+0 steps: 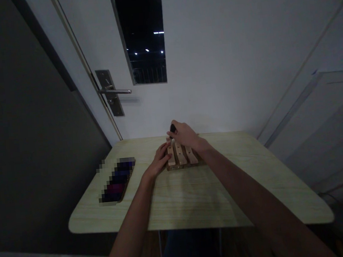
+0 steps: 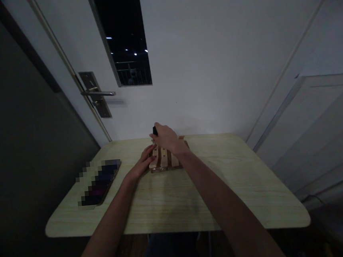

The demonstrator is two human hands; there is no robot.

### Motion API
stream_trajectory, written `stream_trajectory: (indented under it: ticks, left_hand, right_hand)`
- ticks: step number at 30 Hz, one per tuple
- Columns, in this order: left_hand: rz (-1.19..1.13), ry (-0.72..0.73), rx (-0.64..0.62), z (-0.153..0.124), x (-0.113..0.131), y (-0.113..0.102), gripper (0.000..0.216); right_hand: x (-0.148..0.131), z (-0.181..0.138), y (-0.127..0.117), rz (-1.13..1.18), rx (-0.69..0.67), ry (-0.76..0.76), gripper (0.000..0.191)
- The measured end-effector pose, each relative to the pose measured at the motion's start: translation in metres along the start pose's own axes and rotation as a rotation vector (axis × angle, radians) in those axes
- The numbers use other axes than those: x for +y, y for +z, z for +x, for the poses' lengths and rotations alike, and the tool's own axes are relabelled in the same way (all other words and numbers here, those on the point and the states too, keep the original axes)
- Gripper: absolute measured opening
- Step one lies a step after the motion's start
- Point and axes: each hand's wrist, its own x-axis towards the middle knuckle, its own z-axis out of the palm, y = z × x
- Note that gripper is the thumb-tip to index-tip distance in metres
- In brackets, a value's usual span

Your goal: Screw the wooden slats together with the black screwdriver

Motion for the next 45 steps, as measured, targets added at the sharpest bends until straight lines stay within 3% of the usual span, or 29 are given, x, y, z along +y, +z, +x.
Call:
stream_trajectory:
  ticks: [8,21,35,45]
  left_hand:
    - [-0.010,0.009,0.016,0.001,-0.001,0.002,0.053]
    - [-0.034,-0.001,0.013,0.000,0.001,0.002,0.052]
    - [-0.028,-0.010,0.020,0.000,-0.002,0.004,0.053]
    - [-0.047,-0.020,0.019,-0.001,0.001,0.004,0.052]
  right_hand:
    - [0.002,0.005,0.016,-0.032,-0.008,0.008,0.027]
    - [0.001,0.020,0.008,-0.029,-0.100,-0.025,0.017]
    - [-0.031,0.021,-0.002,-0.201,-0.120,0.161,0.059]
    - [-0.023,0.020,-0.014,-0.145,-0.242,0.135,0.042]
